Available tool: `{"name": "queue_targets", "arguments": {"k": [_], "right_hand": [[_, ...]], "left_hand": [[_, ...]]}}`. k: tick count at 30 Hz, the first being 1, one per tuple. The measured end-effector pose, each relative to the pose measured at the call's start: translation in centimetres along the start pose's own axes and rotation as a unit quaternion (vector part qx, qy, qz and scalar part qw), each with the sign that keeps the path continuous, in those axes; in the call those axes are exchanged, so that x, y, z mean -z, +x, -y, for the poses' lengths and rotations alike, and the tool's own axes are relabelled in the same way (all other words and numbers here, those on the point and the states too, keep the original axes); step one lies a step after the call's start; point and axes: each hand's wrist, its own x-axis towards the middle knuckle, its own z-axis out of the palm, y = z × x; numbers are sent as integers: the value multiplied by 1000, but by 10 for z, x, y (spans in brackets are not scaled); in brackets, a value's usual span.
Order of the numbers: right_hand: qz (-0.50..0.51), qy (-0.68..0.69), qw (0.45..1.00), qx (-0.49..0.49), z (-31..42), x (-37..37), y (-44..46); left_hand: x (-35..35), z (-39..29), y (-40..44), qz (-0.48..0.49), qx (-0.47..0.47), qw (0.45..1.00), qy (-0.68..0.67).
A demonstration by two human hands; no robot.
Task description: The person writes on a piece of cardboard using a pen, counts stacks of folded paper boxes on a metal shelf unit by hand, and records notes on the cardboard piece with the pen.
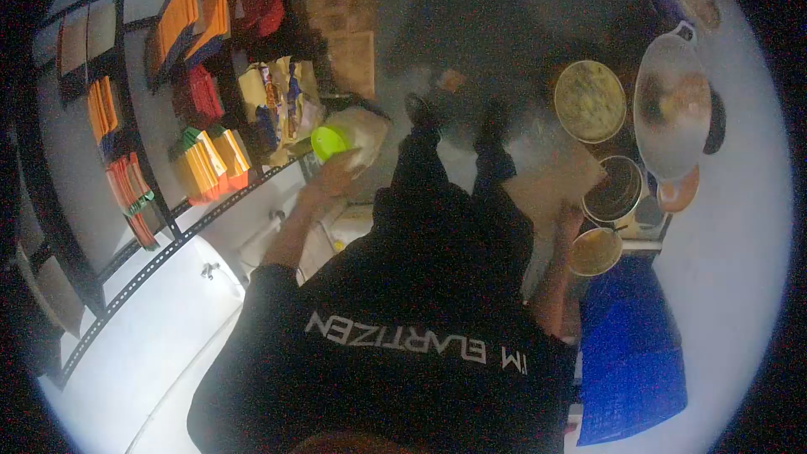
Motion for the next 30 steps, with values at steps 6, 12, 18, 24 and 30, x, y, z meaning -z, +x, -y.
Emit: {"name": "queue_targets", "arguments": {"k": [6,12,18,24,30], "right_hand": [[-47,56,996,60,78,-1,10],[-10,-56,998,32,50,-7,43],[-28,-69,997,5,26,-21,48],[-30,134,991,3,53,-22,38],[-63,283,956,-44,169,3,54]], "left_hand": [[17,88,-14,-29,-103,991,78],[10,58,-23,117,-77,985,102],[52,13,5,88,-104,991,18],[102,-10,16,-128,-29,984,-118],[128,45,5,-326,59,889,-316]]}}
